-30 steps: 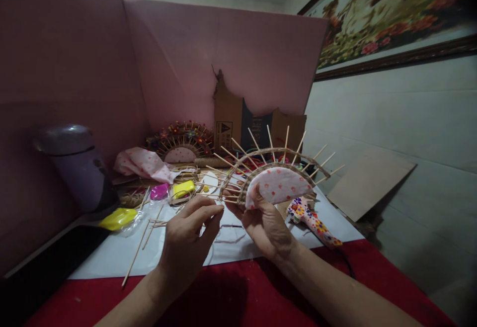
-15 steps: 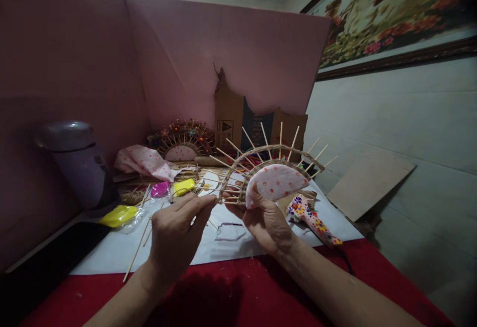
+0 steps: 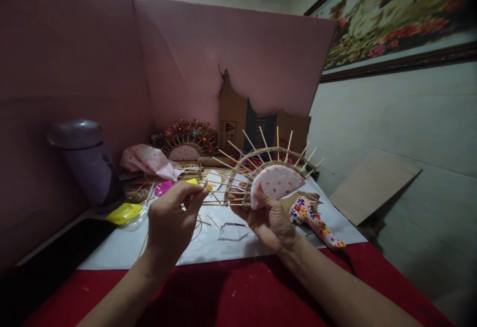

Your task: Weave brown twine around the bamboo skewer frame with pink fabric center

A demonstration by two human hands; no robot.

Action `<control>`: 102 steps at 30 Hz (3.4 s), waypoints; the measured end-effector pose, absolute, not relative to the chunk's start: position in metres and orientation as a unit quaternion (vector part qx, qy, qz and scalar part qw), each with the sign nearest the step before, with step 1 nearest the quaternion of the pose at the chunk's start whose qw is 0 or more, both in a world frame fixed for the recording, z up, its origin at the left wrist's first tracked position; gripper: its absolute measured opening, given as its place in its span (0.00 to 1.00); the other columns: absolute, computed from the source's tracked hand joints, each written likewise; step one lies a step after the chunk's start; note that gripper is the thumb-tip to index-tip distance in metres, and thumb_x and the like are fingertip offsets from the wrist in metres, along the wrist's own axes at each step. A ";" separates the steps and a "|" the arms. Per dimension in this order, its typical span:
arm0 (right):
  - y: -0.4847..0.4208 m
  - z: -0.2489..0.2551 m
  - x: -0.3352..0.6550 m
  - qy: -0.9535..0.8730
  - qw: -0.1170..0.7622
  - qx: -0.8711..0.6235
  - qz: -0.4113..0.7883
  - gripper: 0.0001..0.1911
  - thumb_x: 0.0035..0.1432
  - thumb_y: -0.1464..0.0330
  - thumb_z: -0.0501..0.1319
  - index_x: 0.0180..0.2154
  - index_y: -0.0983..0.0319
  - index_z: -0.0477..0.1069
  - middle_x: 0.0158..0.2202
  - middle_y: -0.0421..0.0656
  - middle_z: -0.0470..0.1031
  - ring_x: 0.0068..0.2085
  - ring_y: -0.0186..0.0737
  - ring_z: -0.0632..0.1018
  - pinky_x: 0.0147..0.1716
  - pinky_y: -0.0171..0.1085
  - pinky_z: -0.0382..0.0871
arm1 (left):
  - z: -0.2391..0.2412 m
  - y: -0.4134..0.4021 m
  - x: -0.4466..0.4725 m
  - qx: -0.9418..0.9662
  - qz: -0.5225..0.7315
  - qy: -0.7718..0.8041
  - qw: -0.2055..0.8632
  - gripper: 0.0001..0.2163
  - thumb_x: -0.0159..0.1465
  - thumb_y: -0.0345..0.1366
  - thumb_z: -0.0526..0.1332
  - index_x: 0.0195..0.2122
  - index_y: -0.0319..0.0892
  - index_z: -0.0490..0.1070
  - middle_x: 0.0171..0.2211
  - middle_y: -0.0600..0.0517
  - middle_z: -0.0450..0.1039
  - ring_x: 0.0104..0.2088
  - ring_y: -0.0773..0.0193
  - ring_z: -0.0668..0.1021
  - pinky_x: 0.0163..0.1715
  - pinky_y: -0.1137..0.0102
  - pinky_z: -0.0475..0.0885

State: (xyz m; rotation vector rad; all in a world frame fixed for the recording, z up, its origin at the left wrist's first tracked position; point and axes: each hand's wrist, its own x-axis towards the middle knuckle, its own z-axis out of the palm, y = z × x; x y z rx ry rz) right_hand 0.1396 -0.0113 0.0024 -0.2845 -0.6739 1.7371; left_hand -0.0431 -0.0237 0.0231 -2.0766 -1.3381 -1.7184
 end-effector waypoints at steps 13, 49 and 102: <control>-0.012 0.008 0.144 -0.256 0.596 -0.130 0.750 0.09 0.49 0.66 0.63 0.32 0.65 0.72 0.32 0.45 0.79 0.37 0.42 0.78 0.44 0.44 0.70 | 0.043 -0.024 -0.052 -0.429 -0.544 -0.387 -0.609 0.06 0.47 0.32 0.67 0.25 0.37 0.73 0.22 0.52 0.71 0.17 0.76 0.67 0.11 0.82 0.50; -0.014 0.006 0.137 -0.265 0.592 -0.083 0.757 0.11 0.52 0.66 0.62 0.38 0.63 0.72 0.37 0.43 0.78 0.43 0.41 0.76 0.49 0.47 0.67 | 0.008 -0.022 -0.019 -0.506 -0.538 -0.394 -0.546 0.09 0.50 0.30 0.59 0.32 0.34 0.74 0.12 0.55 0.67 0.11 0.77 0.56 0.11 0.78 0.47; -0.014 0.007 0.134 -0.226 0.622 -0.090 0.744 0.07 0.51 0.68 0.63 0.33 0.64 0.72 0.38 0.45 0.77 0.44 0.41 0.75 0.49 0.46 0.67 | 0.000 -0.040 -0.010 -0.619 -0.561 -0.445 -0.322 0.17 0.53 0.33 0.59 0.46 0.39 0.72 0.16 0.57 0.66 0.17 0.71 0.64 0.18 0.75 0.61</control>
